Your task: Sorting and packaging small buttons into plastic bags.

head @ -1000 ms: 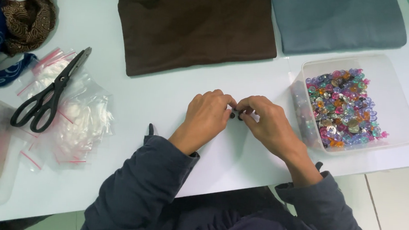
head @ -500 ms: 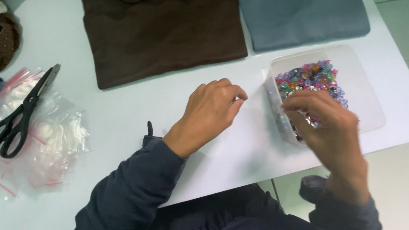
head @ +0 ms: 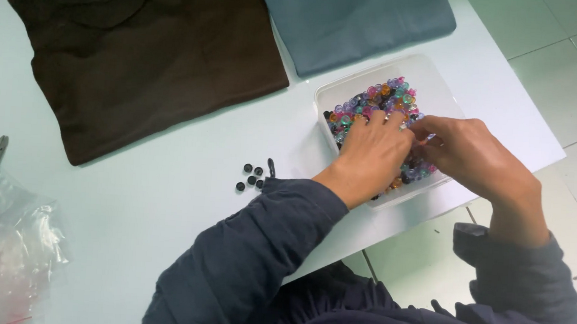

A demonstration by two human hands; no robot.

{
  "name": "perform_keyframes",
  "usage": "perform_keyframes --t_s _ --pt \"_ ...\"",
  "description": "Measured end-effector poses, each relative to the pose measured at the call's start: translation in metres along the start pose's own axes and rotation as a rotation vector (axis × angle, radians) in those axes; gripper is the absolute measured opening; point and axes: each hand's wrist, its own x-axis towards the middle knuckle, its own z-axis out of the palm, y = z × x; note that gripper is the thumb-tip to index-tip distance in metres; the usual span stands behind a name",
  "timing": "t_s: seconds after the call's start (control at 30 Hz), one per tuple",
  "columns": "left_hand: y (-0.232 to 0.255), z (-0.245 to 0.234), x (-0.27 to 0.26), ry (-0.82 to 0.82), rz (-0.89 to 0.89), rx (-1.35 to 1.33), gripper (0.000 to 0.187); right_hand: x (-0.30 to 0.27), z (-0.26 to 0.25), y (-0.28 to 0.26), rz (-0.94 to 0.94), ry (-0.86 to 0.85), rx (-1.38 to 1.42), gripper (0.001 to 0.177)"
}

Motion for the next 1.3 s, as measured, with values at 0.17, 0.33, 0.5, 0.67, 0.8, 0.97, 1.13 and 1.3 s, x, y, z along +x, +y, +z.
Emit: perform_keyframes --t_s 0.17,0.33,0.5,0.67,0.8,0.97,1.13,1.3 --pt "-0.041 0.006 0.012 0.16 -0.155 0.28 0.029 0.021 0.008 0.023 -0.202 0.175 0.015 0.021" --pt "-0.05 0.002 0.005 0.318 -0.126 0.18 0.033 0.018 0.008 0.03 -0.246 0.148 -0.141 0.017" --pt "-0.035 -0.008 -0.006 0.388 -0.007 -0.084 0.02 0.021 0.024 0.029 -0.277 0.143 -0.297 0.022" --pt "-0.022 0.005 -0.005 0.172 0.016 0.004 0.02 0.024 0.031 0.023 -0.223 0.144 -0.34 0.02" --pt "-0.018 0.005 -0.006 0.116 0.016 0.015 0.015 0.023 0.029 0.021 -0.162 0.111 -0.348 0.031" --pt "-0.017 0.009 -0.008 0.106 0.04 0.019 0.018 0.027 0.035 0.034 -0.194 0.111 -0.427 0.034" --pt "-0.018 0.004 -0.009 0.104 0.04 -0.053 0.016 0.022 0.038 0.042 -0.307 0.288 -0.268 0.021" --pt "-0.026 -0.021 -0.025 0.361 0.039 -0.156 0.016 0.008 0.038 0.027 -0.54 0.459 0.083 0.012"
